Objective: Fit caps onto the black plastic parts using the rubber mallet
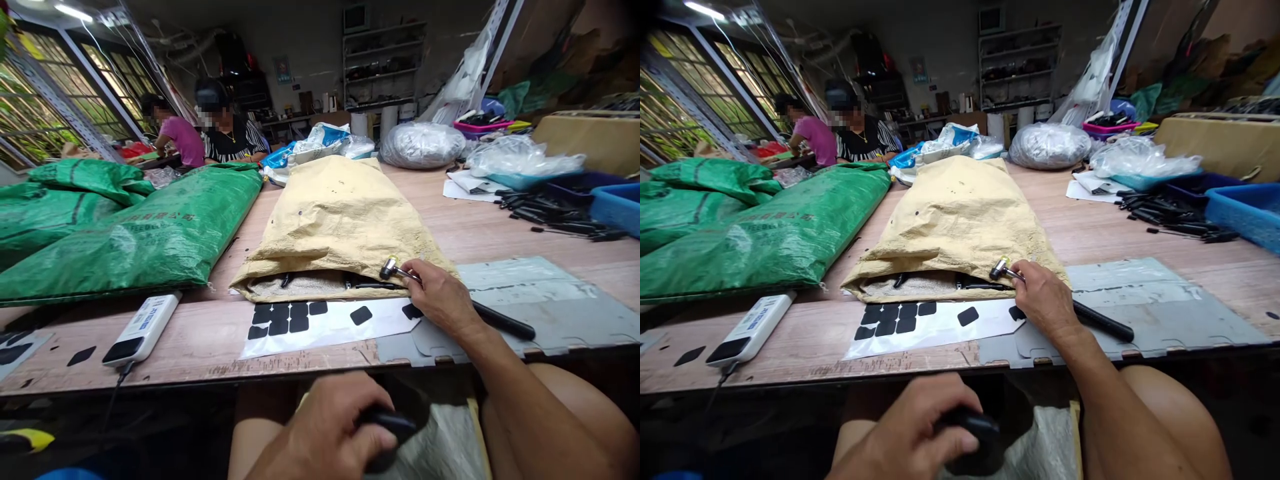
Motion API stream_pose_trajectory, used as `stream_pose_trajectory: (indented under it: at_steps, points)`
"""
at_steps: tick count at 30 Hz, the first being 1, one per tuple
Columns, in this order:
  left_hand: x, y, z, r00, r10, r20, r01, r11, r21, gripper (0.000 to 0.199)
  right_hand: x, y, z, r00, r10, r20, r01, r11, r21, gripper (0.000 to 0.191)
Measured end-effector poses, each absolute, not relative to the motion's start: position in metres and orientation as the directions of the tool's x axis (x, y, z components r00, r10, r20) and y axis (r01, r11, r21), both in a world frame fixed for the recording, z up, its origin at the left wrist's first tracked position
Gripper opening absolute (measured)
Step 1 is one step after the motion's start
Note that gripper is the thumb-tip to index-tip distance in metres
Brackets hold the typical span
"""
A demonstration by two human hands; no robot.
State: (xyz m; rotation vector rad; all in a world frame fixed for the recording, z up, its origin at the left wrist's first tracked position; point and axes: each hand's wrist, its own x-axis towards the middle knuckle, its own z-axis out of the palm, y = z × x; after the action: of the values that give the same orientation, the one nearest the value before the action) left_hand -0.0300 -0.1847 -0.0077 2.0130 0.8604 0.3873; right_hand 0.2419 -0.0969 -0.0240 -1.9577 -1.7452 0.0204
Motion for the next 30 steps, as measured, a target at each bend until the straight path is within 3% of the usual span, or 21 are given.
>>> stream_pose_trajectory:
  at_steps: [6,8,10,12,15,17,20,23,27,30]
  points:
    - [-0.003,-0.219,-0.085,0.627,0.707,-0.328,0.74,-0.408,0.534,0.032,0.242,-0.097,-0.026,0.145,0.927,0.347,0.934,-0.013,-0.357,0.017]
    - [0.002,-0.222,-0.09,0.64,0.691,-0.337,0.737,-0.427,0.524,0.034,0.243,-0.098,-0.026,0.134,0.924,0.357,0.937,-0.001,-0.35,0.017]
    - [0.001,-0.217,-0.077,0.694,0.68,-0.236,0.652,-0.455,0.607,0.03,0.243,-0.098,-0.026,0.122,0.922,0.367,0.939,0.012,-0.342,0.017]
    - [-0.005,-0.198,-0.054,0.675,0.736,-0.044,0.557,-0.47,0.685,0.018,0.243,-0.098,-0.027,0.112,0.92,0.376,0.942,0.022,-0.334,0.017]
    - [-0.026,-0.143,-0.022,0.373,0.903,0.213,0.651,-0.418,0.633,0.014,0.243,-0.098,-0.027,0.113,0.918,0.381,0.943,0.022,-0.333,0.016]
    - [-0.044,-0.099,-0.011,0.076,0.946,0.314,0.832,-0.234,0.503,0.018,0.243,-0.098,-0.026,0.114,0.918,0.379,0.941,0.022,-0.338,0.017]
    - [-0.064,-0.047,-0.01,-0.141,0.934,0.328,0.941,0.023,0.338,0.027,0.243,-0.098,-0.026,0.116,0.92,0.374,0.939,0.022,-0.344,0.018]
    - [-0.07,-0.024,-0.013,-0.221,0.94,0.262,0.941,0.134,0.312,0.033,0.243,-0.098,-0.025,0.12,0.923,0.366,0.939,0.014,-0.344,0.018]
    - [-0.068,-0.023,-0.012,-0.271,0.924,0.268,0.931,0.181,0.317,0.031,0.243,-0.097,-0.025,0.119,0.923,0.366,0.943,0.011,-0.334,0.016]
    - [-0.068,-0.022,-0.01,-0.224,0.919,0.326,0.956,0.143,0.255,0.032,0.243,-0.097,-0.025,0.107,0.919,0.378,0.947,0.022,-0.321,0.015]
